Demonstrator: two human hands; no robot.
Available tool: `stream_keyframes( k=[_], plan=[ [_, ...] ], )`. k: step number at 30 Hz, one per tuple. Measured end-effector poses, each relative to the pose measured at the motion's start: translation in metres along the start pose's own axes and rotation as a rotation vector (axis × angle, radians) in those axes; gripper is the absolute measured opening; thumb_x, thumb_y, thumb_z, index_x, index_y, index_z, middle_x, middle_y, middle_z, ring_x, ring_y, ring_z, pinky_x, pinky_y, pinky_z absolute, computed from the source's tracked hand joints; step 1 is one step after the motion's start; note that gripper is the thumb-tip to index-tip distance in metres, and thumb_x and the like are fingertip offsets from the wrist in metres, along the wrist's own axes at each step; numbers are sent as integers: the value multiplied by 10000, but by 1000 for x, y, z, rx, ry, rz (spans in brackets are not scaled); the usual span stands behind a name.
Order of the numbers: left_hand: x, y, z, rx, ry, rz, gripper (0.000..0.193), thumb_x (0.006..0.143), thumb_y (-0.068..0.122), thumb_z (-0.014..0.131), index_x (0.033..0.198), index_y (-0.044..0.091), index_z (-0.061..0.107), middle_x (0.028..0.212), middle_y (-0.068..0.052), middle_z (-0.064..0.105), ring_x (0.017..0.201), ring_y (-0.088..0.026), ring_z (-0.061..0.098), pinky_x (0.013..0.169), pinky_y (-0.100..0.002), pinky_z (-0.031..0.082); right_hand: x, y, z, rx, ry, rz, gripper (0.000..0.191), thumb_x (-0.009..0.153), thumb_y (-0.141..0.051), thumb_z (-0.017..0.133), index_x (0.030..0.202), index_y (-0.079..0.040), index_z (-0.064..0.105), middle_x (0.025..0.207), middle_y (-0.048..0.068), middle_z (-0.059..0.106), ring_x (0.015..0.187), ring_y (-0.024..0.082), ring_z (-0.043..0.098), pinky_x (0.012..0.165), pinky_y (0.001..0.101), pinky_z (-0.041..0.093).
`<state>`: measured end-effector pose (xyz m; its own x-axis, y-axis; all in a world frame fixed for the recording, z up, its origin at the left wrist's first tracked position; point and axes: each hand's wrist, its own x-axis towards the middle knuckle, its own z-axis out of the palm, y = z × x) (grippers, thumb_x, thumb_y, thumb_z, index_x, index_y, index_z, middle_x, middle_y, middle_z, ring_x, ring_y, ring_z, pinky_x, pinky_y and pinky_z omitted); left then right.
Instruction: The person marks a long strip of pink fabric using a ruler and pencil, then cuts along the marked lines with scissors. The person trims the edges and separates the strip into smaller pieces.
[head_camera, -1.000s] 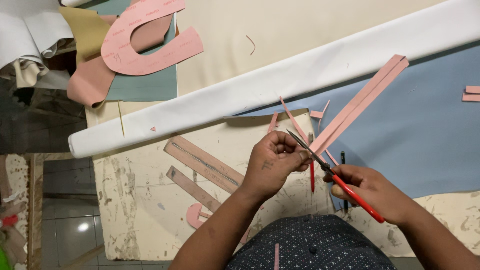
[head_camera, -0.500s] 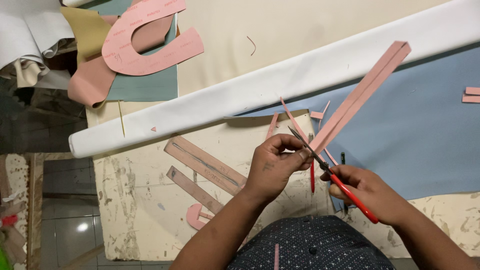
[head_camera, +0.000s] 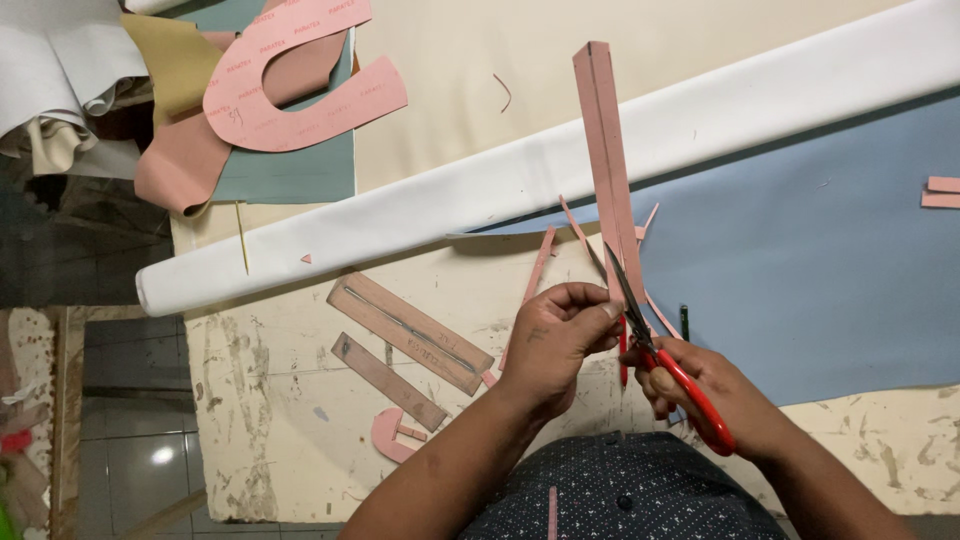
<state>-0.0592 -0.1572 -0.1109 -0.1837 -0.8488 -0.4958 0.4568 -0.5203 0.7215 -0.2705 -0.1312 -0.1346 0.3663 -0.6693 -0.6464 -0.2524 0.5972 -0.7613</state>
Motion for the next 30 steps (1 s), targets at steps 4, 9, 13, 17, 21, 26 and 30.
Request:
stream_keyframes(
  k=[4, 9, 13, 17, 21, 26, 30],
  plan=[
    [1, 9, -3, 104, -7, -43, 137, 941, 64, 705, 1033, -32, 673, 881, -94, 714, 757, -130, 675, 717, -266, 598, 2, 8, -7, 14, -90, -63, 548, 851, -376, 620, 1257, -11, 668, 774, 32, 576, 683, 156, 610, 649, 333, 588],
    [-2, 10, 2, 21, -15, -66, 98, 953, 60, 693, 1013, -1, 646, 845, -79, 694, 723, -119, 669, 694, -245, 593, 1, 14, -4, 144, -92, -66, 613, 889, -509, 581, 1203, 8, 681, 743, 35, 571, 640, 161, 586, 589, 322, 542],
    [-5, 6, 7, -35, 4, -48, 60, 964, 49, 665, 1003, 12, 637, 817, -76, 683, 691, -115, 659, 682, -248, 595, 0, 13, 3, 162, -52, -60, 616, 897, -525, 566, 1209, -9, 692, 734, 36, 565, 632, 161, 566, 586, 318, 530],
    [-6, 3, 9, -83, -1, -20, 37, 973, 30, 650, 996, 13, 627, 814, -79, 679, 681, -115, 655, 691, -254, 602, 1, 12, 8, 169, 4, -36, 589, 913, -498, 566, 1186, 8, 693, 746, 53, 585, 653, 172, 573, 600, 324, 520],
    [-7, 1, 11, -168, -27, 6, 39, 987, 15, 638, 1016, 11, 612, 834, -86, 680, 701, -114, 660, 686, -243, 590, -2, 13, 9, 151, 12, -100, 548, 930, -473, 555, 1159, 9, 679, 757, 54, 596, 667, 169, 582, 609, 315, 510],
    [-6, 0, 12, -202, -39, 1, 37, 990, 12, 622, 1024, 4, 610, 856, -98, 681, 722, -119, 674, 692, -236, 598, -5, 16, 14, 118, 94, -42, 464, 940, -394, 554, 1177, -16, 681, 740, 50, 582, 653, 167, 569, 613, 326, 522],
    [-6, -2, 12, -239, -41, -11, 31, 995, 3, 615, 1026, 8, 611, 871, -99, 686, 747, -124, 684, 706, -236, 603, -6, 18, 19, 198, 102, -67, 456, 927, -308, 601, 1275, -19, 657, 745, 29, 553, 660, 150, 543, 621, 324, 515]
  ],
)
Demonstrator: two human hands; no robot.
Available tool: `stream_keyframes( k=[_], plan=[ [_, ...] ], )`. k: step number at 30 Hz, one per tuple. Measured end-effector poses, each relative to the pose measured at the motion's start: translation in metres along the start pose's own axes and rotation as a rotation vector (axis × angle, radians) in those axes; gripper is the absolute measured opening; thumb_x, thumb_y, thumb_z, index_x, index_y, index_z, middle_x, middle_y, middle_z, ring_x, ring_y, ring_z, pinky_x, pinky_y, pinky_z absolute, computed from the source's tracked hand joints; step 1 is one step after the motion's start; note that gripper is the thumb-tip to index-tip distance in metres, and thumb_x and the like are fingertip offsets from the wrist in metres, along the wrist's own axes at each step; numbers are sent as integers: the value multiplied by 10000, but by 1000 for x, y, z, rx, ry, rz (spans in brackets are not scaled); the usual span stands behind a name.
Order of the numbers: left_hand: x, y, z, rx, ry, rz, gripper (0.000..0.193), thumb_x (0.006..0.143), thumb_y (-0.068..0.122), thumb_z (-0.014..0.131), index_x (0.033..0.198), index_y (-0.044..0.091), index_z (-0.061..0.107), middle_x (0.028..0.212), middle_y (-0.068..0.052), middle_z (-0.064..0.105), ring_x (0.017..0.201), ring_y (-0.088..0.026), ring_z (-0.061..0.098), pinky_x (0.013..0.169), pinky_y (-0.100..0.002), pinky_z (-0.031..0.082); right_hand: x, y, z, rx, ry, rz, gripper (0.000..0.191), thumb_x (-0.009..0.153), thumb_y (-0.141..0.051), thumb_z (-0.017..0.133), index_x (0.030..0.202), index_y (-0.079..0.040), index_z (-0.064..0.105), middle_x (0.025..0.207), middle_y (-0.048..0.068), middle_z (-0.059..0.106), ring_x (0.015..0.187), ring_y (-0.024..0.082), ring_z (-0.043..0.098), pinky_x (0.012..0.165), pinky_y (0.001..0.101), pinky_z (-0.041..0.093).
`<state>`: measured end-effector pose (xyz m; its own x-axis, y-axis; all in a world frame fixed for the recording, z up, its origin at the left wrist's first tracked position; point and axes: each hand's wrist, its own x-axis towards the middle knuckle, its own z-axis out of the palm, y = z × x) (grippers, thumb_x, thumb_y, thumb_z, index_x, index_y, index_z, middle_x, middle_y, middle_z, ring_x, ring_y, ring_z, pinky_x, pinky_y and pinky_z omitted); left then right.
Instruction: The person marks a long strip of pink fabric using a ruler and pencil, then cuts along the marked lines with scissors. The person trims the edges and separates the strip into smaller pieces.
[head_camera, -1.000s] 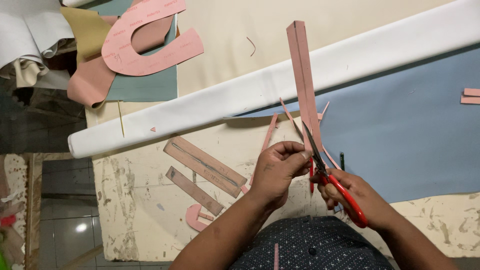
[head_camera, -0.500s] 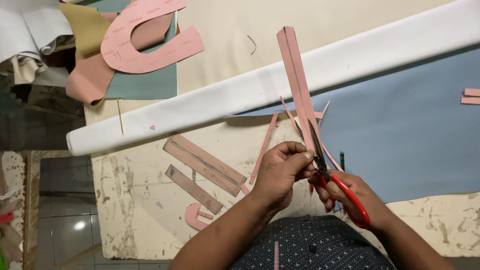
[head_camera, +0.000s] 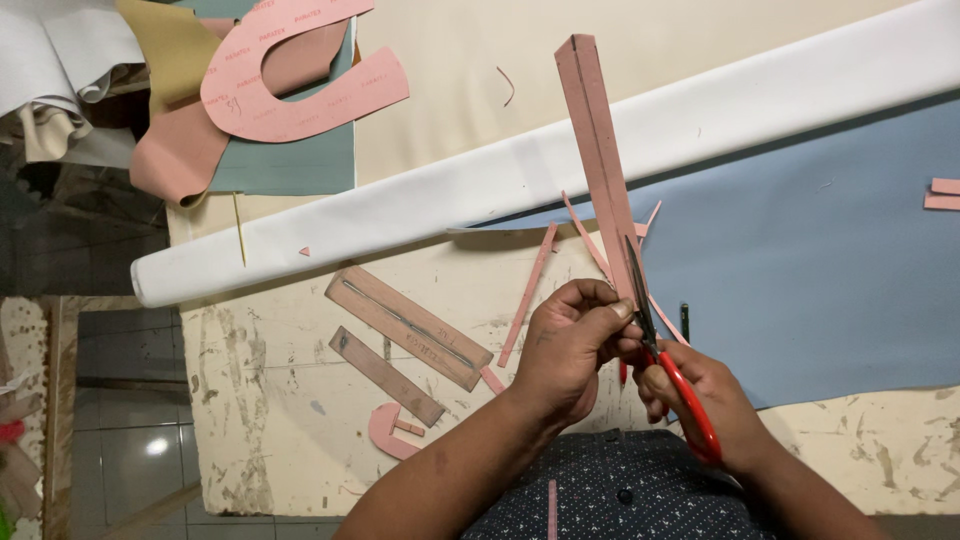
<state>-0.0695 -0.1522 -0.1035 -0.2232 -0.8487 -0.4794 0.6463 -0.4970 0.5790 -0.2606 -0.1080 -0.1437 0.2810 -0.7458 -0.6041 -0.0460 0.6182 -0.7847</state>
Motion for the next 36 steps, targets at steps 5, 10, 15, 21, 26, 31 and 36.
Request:
stream_keyframes(
  k=[5, 10, 15, 21, 26, 31, 36],
  plan=[
    [0, -2, -1, -15, -3, 0, 35, 997, 5, 619, 1030, 11, 613, 884, -100, 684, 763, -130, 690, 727, -245, 613, -3, 0, 3, 64, -6, -26, 488, 940, -297, 611, 1332, -9, 650, 759, 8, 528, 691, 130, 516, 637, 310, 493],
    [0, -4, -3, -12, -7, 10, 35, 997, 11, 623, 1030, 16, 614, 887, -98, 682, 769, -134, 691, 734, -254, 616, -3, -2, 7, 18, 41, 27, 463, 934, -267, 604, 1327, -27, 651, 763, 2, 538, 685, 129, 519, 630, 306, 493],
    [2, -5, -6, 3, -27, 22, 31, 1005, 13, 624, 1036, 15, 619, 896, -101, 687, 776, -136, 691, 747, -263, 614, -2, -4, 7, -12, 65, 45, 423, 944, -248, 599, 1287, -12, 675, 729, 17, 536, 648, 140, 519, 609, 304, 481],
    [3, 3, -3, 135, -19, 87, 75, 982, 50, 623, 1050, 16, 618, 909, -93, 685, 784, -144, 685, 708, -297, 619, 2, -8, 5, -63, 88, 93, 405, 926, -231, 610, 1264, -24, 689, 724, 10, 555, 640, 141, 508, 610, 304, 473],
    [7, 16, -1, 343, 8, 191, 110, 993, 73, 637, 1052, -19, 648, 951, -98, 694, 838, -143, 690, 783, -298, 636, 2, -6, 5, -18, 65, 71, 394, 944, -221, 586, 1246, 12, 683, 728, -2, 522, 651, 129, 513, 638, 300, 490],
    [6, 18, 3, 367, 28, 208, 115, 990, 76, 644, 1040, -26, 661, 949, -100, 697, 835, -142, 694, 780, -302, 641, 2, -2, 4, 59, 18, -11, 411, 921, -180, 596, 1270, 26, 671, 723, -1, 494, 644, 125, 495, 632, 303, 480],
    [6, 18, 4, 381, 46, 199, 118, 985, 75, 645, 1039, -28, 667, 939, -105, 704, 820, -140, 696, 771, -296, 645, 1, -3, 4, -53, 80, 28, 385, 923, -168, 580, 1228, 40, 691, 728, -4, 534, 628, 120, 498, 620, 297, 482]
  ],
)
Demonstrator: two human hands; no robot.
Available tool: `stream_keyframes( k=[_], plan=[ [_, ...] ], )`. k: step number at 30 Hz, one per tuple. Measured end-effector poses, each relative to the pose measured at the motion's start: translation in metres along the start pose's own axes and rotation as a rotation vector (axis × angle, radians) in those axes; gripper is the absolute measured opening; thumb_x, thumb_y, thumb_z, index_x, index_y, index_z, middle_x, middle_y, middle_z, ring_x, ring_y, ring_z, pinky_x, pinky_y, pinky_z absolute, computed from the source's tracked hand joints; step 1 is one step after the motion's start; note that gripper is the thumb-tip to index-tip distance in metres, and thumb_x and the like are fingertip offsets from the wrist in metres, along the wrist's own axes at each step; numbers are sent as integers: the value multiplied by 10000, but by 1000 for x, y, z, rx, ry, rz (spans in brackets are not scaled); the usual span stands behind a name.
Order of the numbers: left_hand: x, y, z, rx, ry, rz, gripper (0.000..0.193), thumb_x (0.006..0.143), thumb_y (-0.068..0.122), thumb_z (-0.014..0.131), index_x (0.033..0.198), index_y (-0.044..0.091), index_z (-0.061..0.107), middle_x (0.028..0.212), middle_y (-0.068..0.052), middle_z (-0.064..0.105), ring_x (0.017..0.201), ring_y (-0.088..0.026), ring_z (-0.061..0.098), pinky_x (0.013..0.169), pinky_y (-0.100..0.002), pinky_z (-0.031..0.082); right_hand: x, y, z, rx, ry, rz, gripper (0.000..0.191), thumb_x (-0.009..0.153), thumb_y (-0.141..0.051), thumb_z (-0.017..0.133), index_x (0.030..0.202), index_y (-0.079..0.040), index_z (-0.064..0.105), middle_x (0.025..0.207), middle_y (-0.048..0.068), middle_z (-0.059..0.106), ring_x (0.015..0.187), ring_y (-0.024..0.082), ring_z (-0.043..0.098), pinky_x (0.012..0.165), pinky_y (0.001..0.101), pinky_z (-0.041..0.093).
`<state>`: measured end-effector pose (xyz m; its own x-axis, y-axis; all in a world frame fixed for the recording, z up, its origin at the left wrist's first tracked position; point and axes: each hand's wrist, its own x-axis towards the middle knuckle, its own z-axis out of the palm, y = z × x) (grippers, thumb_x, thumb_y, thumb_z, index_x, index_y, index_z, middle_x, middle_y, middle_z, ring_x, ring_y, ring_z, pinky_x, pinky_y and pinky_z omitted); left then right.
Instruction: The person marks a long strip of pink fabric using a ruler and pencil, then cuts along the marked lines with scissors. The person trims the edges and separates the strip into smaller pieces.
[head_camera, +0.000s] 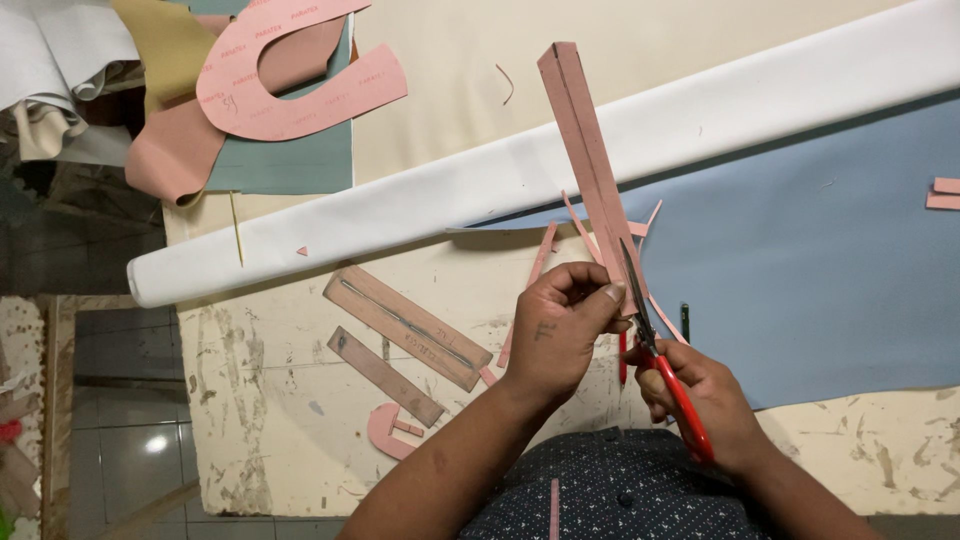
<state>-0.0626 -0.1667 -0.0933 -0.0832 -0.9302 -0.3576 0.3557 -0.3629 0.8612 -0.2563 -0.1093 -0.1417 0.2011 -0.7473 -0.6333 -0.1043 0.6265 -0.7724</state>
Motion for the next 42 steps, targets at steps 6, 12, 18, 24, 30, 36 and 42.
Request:
stream_keyframes(
  k=[6, 12, 18, 24, 30, 36, 42],
  plan=[
    [0, -1, -1, -7, -19, 9, 122, 997, 77, 640, 1041, -34, 666, 926, -107, 700, 809, -137, 691, 757, -286, 635, -1, -2, 0, 88, -47, -68, 387, 941, -171, 585, 1245, 51, 675, 672, -14, 473, 584, 104, 456, 567, 278, 443],
    [2, -2, -2, 7, -3, 3, 129, 985, 73, 642, 1041, -40, 670, 910, -113, 702, 775, -136, 691, 736, -281, 632, -3, -6, 3, -2, 3, -48, 358, 917, -147, 582, 1189, 65, 676, 667, 14, 530, 552, 116, 501, 529, 290, 464],
    [3, -5, -2, -41, -1, -2, 129, 983, 67, 642, 1047, -42, 668, 922, -118, 703, 783, -133, 696, 734, -278, 630, -3, -4, 1, -23, 13, -28, 344, 909, -137, 595, 1182, 50, 686, 651, 21, 541, 535, 114, 509, 512, 280, 451],
    [5, -11, -4, -93, -13, -16, 127, 986, 68, 645, 1055, -37, 665, 923, -112, 698, 787, -133, 695, 742, -277, 636, -1, 0, 0, 1, 9, -29, 334, 916, -169, 622, 1167, 40, 694, 659, 20, 545, 530, 111, 508, 499, 279, 443],
    [5, -15, -9, -122, -31, -16, 126, 990, 69, 651, 1064, -32, 662, 926, -110, 695, 772, -129, 682, 718, -263, 616, 1, 1, 6, -18, 54, 64, 345, 898, -182, 642, 1178, 9, 703, 712, 24, 562, 575, 126, 504, 531, 286, 448],
    [3, -13, -5, -72, 4, 2, 103, 988, 56, 646, 1051, -25, 655, 932, -105, 687, 768, -128, 681, 723, -265, 621, 1, -6, 6, -65, -5, 14, 398, 879, -238, 626, 1237, -68, 667, 789, 17, 577, 691, 132, 548, 592, 284, 466],
    [1, -11, -4, -112, -5, -57, 111, 980, 61, 642, 1057, -18, 645, 938, -113, 687, 759, -131, 690, 716, -266, 621, 1, -13, 8, -140, 34, 50, 360, 889, -211, 626, 1218, -79, 689, 756, 14, 576, 652, 132, 544, 585, 282, 485]
  ],
)
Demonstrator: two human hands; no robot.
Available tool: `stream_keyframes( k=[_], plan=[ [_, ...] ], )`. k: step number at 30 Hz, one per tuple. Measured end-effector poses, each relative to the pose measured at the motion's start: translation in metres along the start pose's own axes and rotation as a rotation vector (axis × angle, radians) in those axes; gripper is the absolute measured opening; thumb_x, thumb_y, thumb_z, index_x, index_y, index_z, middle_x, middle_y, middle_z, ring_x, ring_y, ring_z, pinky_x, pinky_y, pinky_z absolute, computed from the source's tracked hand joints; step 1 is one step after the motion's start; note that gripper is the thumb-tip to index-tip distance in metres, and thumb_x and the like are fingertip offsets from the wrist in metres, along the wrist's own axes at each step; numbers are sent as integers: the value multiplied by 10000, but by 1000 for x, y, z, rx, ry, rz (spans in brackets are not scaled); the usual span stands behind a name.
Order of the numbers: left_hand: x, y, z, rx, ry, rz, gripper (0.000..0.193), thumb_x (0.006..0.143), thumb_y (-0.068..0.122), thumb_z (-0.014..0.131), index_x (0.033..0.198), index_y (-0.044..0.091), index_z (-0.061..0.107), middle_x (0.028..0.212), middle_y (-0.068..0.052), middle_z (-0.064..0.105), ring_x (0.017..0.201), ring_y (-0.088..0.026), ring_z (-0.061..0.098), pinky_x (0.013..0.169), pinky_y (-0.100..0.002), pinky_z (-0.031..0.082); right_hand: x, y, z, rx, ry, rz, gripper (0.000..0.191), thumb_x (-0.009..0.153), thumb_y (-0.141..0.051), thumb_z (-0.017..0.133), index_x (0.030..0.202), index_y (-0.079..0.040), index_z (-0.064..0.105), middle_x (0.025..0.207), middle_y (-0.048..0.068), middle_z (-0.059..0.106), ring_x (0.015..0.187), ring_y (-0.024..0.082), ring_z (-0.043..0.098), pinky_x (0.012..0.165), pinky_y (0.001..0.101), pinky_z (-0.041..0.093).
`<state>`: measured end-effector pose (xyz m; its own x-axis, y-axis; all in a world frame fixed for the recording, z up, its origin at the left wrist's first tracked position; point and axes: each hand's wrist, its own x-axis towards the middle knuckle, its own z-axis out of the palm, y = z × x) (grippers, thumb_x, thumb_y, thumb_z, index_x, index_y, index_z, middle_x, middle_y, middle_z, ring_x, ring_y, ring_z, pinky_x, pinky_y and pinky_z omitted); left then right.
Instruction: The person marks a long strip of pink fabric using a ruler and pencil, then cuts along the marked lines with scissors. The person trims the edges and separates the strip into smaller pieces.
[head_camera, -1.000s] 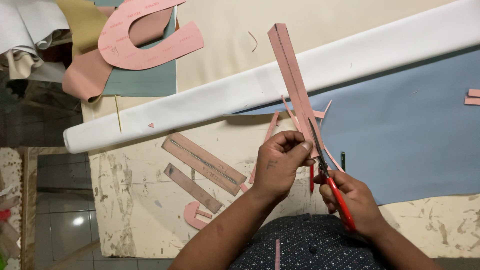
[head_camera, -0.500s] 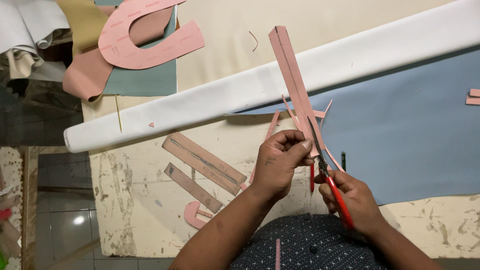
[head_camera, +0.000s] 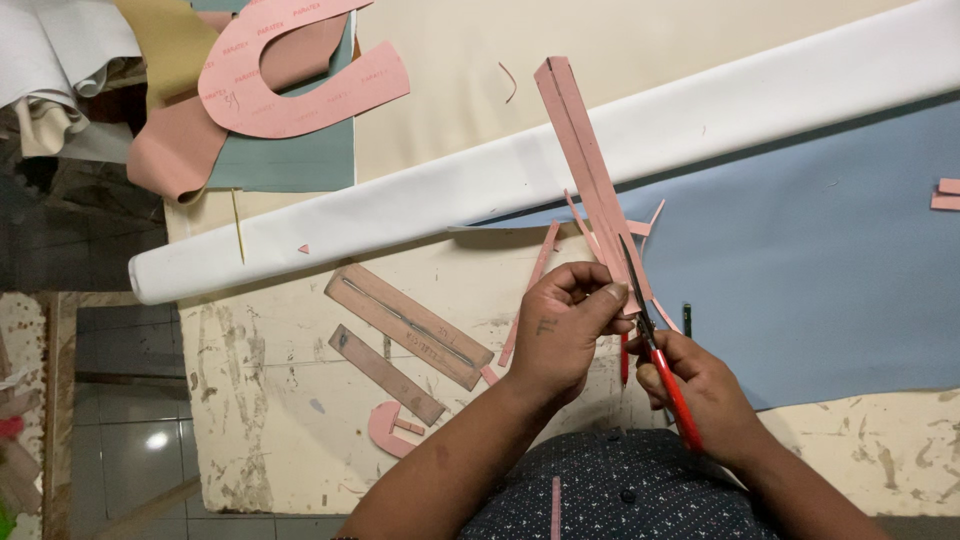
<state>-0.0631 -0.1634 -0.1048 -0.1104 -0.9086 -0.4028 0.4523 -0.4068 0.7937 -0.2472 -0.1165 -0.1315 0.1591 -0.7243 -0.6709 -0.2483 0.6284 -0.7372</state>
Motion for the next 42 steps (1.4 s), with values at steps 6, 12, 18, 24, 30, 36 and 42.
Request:
stream_keyframes(
  k=[6, 12, 18, 24, 30, 36, 42],
  plan=[
    [-1, 0, 0, -24, -11, -7, 115, 994, 60, 646, 1066, -30, 649, 941, -117, 689, 765, -127, 690, 719, -259, 623, -2, 3, -1, 34, -3, -74, 362, 899, -203, 635, 1223, -53, 693, 707, 8, 559, 597, 115, 517, 552, 278, 475],
    [1, -2, -1, -22, 0, -15, 120, 991, 57, 646, 1068, -33, 655, 929, -118, 693, 754, -127, 690, 710, -258, 621, -1, 8, -1, 56, 12, -80, 342, 900, -185, 636, 1186, -8, 696, 701, 27, 581, 562, 110, 531, 521, 277, 473],
    [0, -6, -3, -31, 10, 1, 117, 990, 48, 647, 1070, -37, 654, 922, -123, 693, 749, -126, 690, 701, -259, 616, -2, 9, 0, 34, 33, -80, 319, 902, -202, 649, 1147, -5, 710, 651, 43, 605, 508, 110, 532, 473, 278, 456],
    [0, -3, -2, -31, -1, -16, 135, 984, 61, 651, 1070, -42, 644, 924, -129, 695, 750, -132, 694, 704, -261, 624, -5, 5, 0, 8, 56, -36, 314, 911, -227, 646, 1116, -2, 722, 589, 41, 574, 481, 123, 520, 456, 291, 443],
    [8, 16, -1, 51, 36, 24, 109, 962, 60, 625, 1041, -15, 628, 929, -116, 699, 779, -135, 711, 700, -284, 660, -4, 7, -1, 29, 19, -31, 309, 902, -194, 639, 1122, 8, 716, 643, 34, 585, 512, 125, 529, 480, 287, 468],
    [5, 23, 1, 142, 9, 145, 131, 982, 56, 636, 1070, -38, 610, 961, -116, 655, 823, -122, 670, 749, -303, 661, -1, 9, 2, 127, -9, -10, 297, 905, -158, 627, 1142, 1, 708, 720, 23, 559, 593, 122, 510, 552, 281, 460],
    [5, 20, 1, 130, 3, 101, 123, 975, 52, 631, 1046, -45, 603, 949, -121, 665, 795, -129, 685, 734, -299, 664, 3, 10, 2, 115, -2, -12, 299, 893, -132, 606, 1144, -3, 706, 734, 21, 547, 615, 121, 502, 587, 279, 476]
  ],
)
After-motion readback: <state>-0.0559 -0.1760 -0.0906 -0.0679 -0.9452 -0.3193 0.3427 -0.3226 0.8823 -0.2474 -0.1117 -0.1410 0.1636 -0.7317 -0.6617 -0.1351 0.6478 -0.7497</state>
